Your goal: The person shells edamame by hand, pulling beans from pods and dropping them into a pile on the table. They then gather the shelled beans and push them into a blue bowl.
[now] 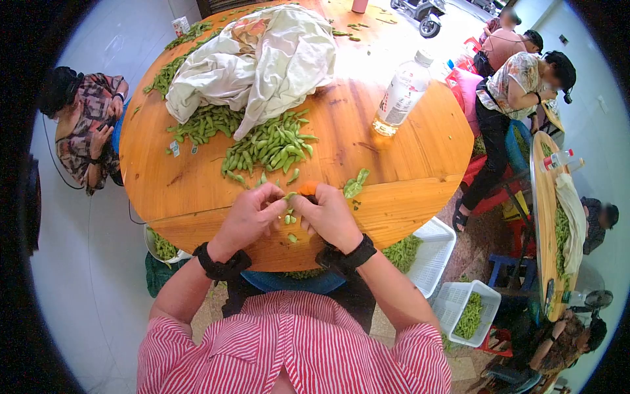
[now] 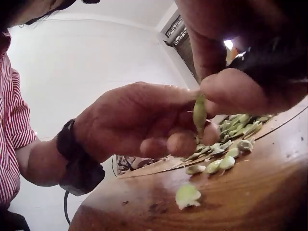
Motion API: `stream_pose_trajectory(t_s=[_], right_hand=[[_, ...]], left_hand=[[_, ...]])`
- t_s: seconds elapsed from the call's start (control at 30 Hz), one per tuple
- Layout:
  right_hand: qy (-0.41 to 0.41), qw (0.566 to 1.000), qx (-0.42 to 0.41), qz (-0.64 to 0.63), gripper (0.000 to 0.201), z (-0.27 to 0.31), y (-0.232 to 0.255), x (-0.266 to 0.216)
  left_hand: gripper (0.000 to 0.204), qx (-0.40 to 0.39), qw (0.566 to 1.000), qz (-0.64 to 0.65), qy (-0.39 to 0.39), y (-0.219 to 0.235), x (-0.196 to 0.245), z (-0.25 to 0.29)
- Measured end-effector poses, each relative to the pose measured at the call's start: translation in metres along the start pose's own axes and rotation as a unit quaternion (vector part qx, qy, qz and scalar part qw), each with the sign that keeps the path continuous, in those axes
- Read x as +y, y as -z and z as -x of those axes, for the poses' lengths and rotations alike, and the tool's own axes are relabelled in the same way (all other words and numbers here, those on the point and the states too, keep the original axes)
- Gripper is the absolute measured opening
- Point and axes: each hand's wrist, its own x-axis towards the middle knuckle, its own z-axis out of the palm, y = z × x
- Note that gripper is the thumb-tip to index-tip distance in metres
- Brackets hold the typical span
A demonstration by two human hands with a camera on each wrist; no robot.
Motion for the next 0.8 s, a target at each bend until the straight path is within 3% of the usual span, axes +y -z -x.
stream_pose_trajectory(t_s=[0.27, 0.63, 0.73, 0.77, 0.8], right_hand=[[0.010, 0.999, 0.030, 0.002, 0.014, 0.007, -0.004, -0.005], [0.001, 0.999, 0.012, -0.032, 0.017, 0.008, 0.006, -0.003], [0.018, 0.998, 0.059, 0.027, 0.018, 0.005, 0.014, 0.008], [0.039, 0.992, 0.098, 0.068, 0.019, 0.004, 0.019, 0.013], [0.040, 0.992, 0.096, 0.068, 0.019, 0.004, 0.026, 0.014]], left_hand=[[0.017, -0.019, 0.994, 0.102, 0.027, -0.004, 0.000, -0.003], [0.021, -0.088, 0.972, 0.212, 0.057, 0.003, -0.004, -0.003], [0.017, -0.028, 0.986, 0.162, 0.036, -0.004, -0.002, 0.000], [0.018, 0.017, 0.998, 0.026, -0.049, -0.003, -0.003, 0.001], [0.018, 0.062, 0.983, -0.112, -0.132, -0.003, -0.005, 0.002]])
